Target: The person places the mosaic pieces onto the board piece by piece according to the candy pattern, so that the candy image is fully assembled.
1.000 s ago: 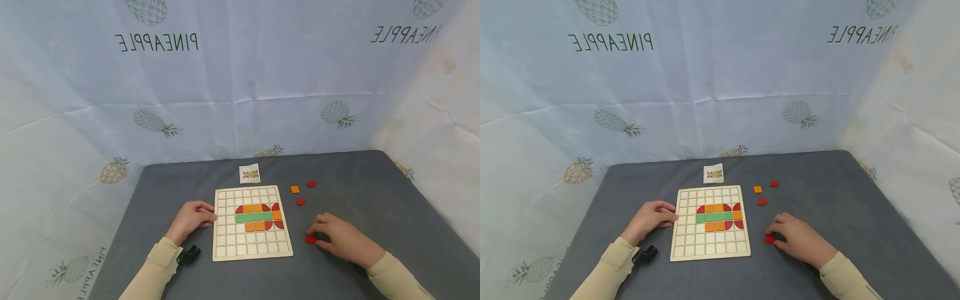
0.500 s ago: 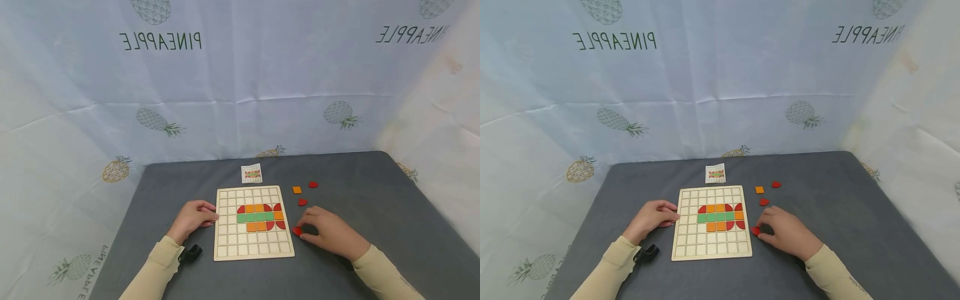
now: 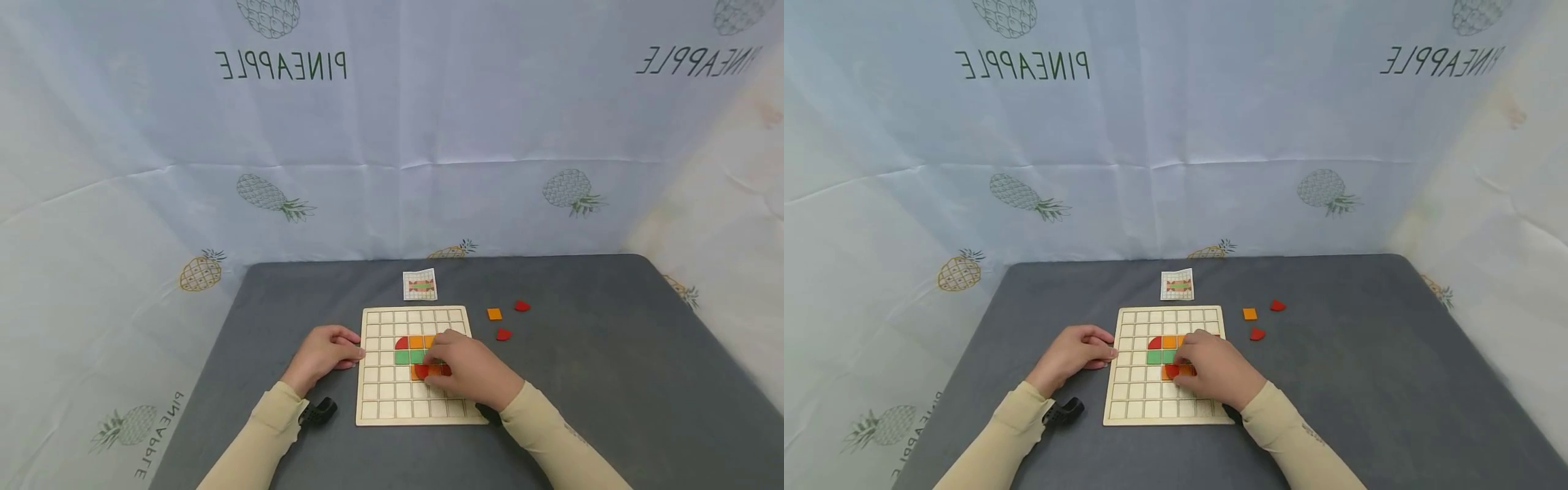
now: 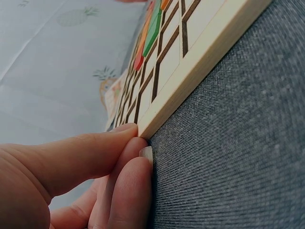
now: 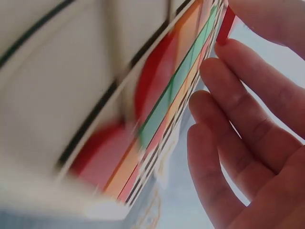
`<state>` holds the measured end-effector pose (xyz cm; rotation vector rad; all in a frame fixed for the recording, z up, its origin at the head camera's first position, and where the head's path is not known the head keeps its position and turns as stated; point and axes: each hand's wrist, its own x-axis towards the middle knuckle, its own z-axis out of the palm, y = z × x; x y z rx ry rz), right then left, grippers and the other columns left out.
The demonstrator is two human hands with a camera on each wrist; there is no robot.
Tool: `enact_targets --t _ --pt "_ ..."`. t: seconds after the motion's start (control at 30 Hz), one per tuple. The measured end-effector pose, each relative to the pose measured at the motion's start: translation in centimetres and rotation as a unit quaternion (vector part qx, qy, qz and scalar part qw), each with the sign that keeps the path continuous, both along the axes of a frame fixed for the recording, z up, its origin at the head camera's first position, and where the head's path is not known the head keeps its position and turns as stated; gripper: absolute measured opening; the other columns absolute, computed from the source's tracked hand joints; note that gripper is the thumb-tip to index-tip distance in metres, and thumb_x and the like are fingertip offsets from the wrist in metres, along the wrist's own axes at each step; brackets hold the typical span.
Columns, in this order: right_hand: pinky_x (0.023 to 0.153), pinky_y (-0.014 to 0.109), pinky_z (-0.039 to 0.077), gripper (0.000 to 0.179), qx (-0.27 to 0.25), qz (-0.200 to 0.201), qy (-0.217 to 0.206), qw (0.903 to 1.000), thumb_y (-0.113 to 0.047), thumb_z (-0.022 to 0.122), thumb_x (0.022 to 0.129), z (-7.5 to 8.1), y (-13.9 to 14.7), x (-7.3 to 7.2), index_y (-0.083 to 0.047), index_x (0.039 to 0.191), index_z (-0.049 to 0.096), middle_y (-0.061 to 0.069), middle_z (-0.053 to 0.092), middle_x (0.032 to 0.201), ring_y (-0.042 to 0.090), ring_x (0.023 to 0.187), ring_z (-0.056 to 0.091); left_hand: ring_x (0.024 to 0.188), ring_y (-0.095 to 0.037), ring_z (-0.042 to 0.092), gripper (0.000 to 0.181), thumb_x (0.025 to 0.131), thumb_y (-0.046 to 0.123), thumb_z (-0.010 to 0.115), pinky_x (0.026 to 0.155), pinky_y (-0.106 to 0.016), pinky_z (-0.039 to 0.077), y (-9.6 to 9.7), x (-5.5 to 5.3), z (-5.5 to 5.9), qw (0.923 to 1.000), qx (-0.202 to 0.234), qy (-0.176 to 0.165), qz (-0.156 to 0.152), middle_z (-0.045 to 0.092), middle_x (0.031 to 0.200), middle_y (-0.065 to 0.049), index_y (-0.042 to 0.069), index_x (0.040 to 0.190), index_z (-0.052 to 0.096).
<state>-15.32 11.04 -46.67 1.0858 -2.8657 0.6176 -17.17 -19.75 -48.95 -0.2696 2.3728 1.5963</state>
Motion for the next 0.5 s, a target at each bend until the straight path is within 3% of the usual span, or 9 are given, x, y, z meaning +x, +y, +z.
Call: enact_targets --t 0.23,0.5 --pt "0.075 0.024 0.054 0.017 0.006 0.012 0.017 0.9998 -0.028 0.091 0.088 0.1 -3.0 -0.2 -0.018 0.099 0.082 -0.007 0.067 0.093 0.007 0.087 0.055 0.076 -0.015 0.074 0.029 0.085 0.015 0.092 0.073 -0.03 0.066 0.0 0.0 0.1 1.0 0.0 -0.001 0.002 0.076 0.092 -0.009 0.006 0.109 0.077" --pt "0.073 0.024 0.052 0.019 0.014 0.011 0.035 0.9992 -0.03 0.093 0.087 -0.2 -3.4 -0.2 -0.019 0.097 0.082 -0.008 0.064 0.09 0.007 0.083 0.052 0.077 -0.016 0.074 0.03 0.085 0.017 0.092 0.073 -0.03 0.066 -0.1 0.1 0.0 0.9999 0.006 0.008 -0.009 0.077 0.092 -0.009 0.006 0.109 0.077"
